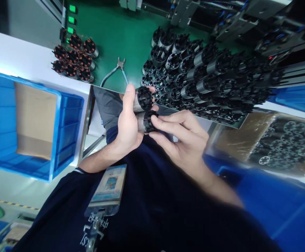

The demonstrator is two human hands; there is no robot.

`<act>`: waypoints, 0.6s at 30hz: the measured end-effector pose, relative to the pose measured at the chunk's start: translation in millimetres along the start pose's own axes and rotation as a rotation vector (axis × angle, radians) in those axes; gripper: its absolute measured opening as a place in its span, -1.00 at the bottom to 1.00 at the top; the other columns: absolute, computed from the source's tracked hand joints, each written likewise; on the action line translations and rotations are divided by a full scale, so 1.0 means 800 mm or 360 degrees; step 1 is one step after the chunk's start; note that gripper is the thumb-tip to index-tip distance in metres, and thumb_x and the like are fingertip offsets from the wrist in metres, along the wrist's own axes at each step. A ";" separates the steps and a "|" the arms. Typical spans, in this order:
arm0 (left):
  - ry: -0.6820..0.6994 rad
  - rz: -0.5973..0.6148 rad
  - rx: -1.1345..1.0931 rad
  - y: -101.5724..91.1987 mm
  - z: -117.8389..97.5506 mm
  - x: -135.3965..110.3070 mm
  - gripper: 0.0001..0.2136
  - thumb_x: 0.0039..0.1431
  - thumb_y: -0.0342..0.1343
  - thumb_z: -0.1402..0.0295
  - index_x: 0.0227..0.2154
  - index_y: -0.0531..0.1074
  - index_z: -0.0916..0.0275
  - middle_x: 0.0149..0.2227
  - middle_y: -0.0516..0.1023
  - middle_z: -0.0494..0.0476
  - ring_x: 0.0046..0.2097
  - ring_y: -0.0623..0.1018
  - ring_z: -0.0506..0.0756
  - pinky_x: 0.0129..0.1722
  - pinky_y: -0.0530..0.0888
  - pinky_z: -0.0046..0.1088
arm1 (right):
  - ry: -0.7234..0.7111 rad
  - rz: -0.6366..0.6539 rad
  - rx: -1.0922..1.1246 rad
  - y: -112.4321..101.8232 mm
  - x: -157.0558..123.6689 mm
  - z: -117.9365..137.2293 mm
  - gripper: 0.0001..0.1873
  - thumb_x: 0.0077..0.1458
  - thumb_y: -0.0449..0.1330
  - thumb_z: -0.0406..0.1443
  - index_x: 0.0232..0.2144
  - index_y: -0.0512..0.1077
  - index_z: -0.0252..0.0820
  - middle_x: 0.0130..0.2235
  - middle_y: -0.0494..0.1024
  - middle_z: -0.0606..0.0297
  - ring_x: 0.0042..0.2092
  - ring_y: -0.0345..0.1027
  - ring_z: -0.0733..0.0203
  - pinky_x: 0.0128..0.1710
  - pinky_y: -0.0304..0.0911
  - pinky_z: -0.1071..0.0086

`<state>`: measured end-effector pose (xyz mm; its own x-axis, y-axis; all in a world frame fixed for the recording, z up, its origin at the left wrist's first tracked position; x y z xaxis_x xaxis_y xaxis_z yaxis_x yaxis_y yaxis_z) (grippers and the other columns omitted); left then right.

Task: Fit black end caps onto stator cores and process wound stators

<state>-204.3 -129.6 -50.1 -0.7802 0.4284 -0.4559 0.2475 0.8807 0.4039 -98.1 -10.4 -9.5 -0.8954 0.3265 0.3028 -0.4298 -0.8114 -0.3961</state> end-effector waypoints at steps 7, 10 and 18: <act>-0.0036 -0.0061 -0.0147 0.002 -0.003 0.009 -0.15 0.37 -0.05 -0.65 -0.04 0.48 0.14 -0.27 0.53 0.18 -0.09 0.68 0.25 -0.15 0.67 -0.21 | -0.0025 0.0073 0.0015 -0.004 0.006 -0.012 -0.61 0.35 0.61 -0.20 0.19 0.81 0.19 -0.04 0.72 0.24 -0.05 0.69 0.18 0.07 0.74 0.23; -0.0056 -0.0080 -0.0231 0.007 -0.009 0.009 -0.17 0.35 0.04 -0.64 -0.05 0.49 0.15 -0.28 0.47 0.16 -0.25 0.57 0.16 -0.30 0.58 -0.28 | 0.0003 0.0113 0.0052 -0.009 0.012 -0.004 -0.66 0.40 0.57 -0.20 0.18 0.81 0.17 -0.03 0.73 0.23 -0.02 0.72 0.16 0.10 0.77 0.20; -0.0010 0.0076 -0.0315 0.030 -0.030 -0.001 -0.33 0.52 0.16 -0.40 -0.11 0.57 0.22 -0.34 0.41 0.07 -0.33 0.48 0.06 -0.30 0.51 -0.36 | 0.0206 0.0077 0.0303 -0.006 0.028 -0.010 -0.86 0.30 0.62 -0.28 -0.10 0.83 0.07 -0.12 0.64 0.27 -0.07 0.62 0.15 0.01 0.71 0.14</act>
<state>-211.4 -113.6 -20.6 -0.7664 0.4707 -0.4371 0.1660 0.8025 0.5731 -117.1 4.6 -7.8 -0.9273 0.3343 0.1686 -0.3671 -0.9005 -0.2332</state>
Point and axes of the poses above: each hand's wrist, its own x-axis towards the middle knuckle, its own y-axis out of the palm, z = x × y, the point moved 2 cm from there along x, towards the middle knuckle
